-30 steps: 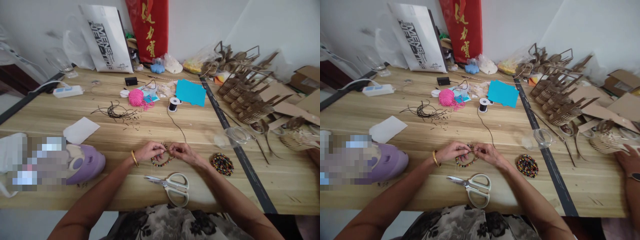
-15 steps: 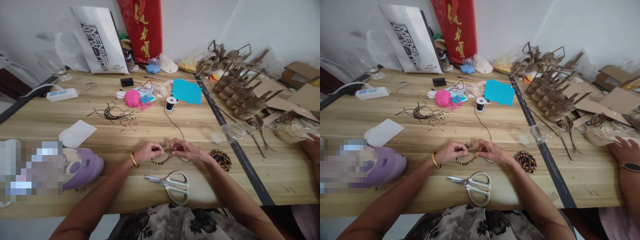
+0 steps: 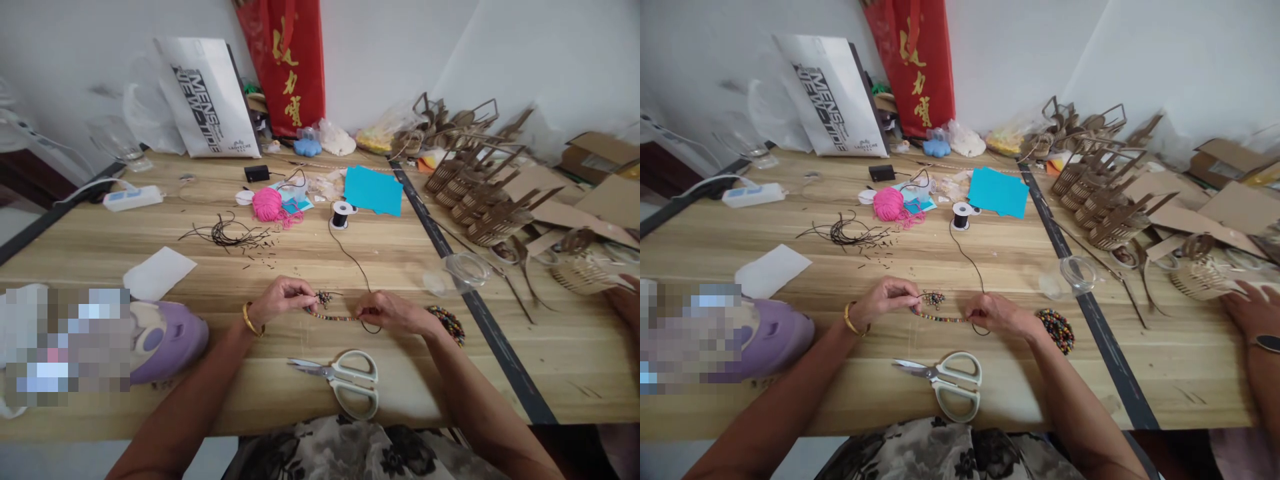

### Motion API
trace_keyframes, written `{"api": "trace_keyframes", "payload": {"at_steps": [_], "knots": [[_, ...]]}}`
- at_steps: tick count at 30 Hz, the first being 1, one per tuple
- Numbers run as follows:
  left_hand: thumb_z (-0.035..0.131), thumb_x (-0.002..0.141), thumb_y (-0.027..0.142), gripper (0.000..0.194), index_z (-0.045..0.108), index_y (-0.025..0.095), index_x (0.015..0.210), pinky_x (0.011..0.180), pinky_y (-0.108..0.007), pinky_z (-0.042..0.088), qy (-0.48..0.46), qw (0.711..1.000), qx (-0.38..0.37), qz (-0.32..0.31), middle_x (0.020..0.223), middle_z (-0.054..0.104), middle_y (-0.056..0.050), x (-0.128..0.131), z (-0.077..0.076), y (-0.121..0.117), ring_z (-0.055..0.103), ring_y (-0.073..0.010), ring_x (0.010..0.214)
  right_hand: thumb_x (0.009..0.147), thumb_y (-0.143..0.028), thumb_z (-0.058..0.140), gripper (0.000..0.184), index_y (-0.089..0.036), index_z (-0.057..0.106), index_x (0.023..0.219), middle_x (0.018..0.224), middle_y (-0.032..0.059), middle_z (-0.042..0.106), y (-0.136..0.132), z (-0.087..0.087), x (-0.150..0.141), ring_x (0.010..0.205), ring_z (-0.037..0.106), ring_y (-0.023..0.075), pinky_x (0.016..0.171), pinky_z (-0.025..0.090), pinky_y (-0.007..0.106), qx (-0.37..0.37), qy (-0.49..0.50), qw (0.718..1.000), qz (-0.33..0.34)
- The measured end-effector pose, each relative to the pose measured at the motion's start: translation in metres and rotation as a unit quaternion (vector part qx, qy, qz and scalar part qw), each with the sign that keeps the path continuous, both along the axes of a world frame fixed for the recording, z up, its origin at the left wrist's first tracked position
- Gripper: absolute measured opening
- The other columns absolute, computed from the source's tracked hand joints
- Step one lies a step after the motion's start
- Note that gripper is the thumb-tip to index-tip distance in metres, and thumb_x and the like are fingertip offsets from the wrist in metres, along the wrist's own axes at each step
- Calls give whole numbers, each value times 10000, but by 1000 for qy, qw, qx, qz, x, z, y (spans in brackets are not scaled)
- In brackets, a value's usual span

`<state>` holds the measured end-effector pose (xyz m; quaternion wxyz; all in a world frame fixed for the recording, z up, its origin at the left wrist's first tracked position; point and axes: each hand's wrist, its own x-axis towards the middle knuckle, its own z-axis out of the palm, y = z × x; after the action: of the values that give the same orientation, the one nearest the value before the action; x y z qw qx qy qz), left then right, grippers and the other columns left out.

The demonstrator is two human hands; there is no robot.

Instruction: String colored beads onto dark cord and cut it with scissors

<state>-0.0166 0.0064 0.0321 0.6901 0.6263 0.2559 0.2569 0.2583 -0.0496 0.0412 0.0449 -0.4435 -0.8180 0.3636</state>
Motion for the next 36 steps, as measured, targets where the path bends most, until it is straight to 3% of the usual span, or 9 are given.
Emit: {"api": "trace_keyframes", "payload": {"at_steps": [7, 13, 17, 20, 26, 36], "knots": [[700, 756, 299, 193, 691, 111, 713, 712, -295, 496, -78, 992, 70, 68, 751, 698, -90, -10, 1, 9, 638, -171, 733, 816, -121, 526, 172, -182, 683, 850, 702, 6, 651, -4, 3, 6, 630, 549, 127, 616, 374, 220, -29, -36, 998, 33], [719, 730, 239, 148, 673, 115, 662, 651, -263, 493, -111, 985, 65, 113, 736, 678, -73, -10, -1, 10, 617, -148, 705, 841, -135, 505, 172, -143, 676, 826, 759, 35, 659, -4, 8, 11, 649, 571, 122, 619, 411, 219, -64, 50, 995, 55], [743, 692, 201, 89, 692, 129, 691, 577, -225, 503, -137, 979, 29, 147, 763, 679, -66, -9, -4, 10, 619, -144, 717, 822, -169, 528, 151, -119, 669, 839, 666, 15, 634, -3, 8, 12, 543, 582, 103, 522, 422, 192, -170, 92, 981, 21], [771, 651, 190, 99, 699, 135, 693, 558, -216, 517, -144, 974, 12, 176, 754, 684, -60, -11, -6, 12, 625, -141, 704, 817, -200, 551, 141, -108, 658, 829, 690, 36, 661, -3, 5, 13, 606, 635, 127, 551, 460, 200, -227, 129, 965, -1], [792, 616, 192, 145, 685, 137, 697, 543, -212, 519, -156, 968, -30, 193, 712, 710, -44, -13, -7, 14, 628, -116, 602, 785, -145, 558, 117, -107, 657, 836, 621, 0, 612, -1, -2, 17, 545, 581, 102, 528, 421, 187, -199, 112, 973, 13], [704, 741, 338, 265, 623, 94, 673, 542, -241, 525, -45, 985, -13, 163, 668, 716, -77, -12, -8, 16, 624, -124, 520, 793, -148, 540, 105, -127, 639, 821, 564, -33, 548, 0, -9, 18, 487, 527, 82, 477, 382, 165, -172, 75, 982, 25]]}}
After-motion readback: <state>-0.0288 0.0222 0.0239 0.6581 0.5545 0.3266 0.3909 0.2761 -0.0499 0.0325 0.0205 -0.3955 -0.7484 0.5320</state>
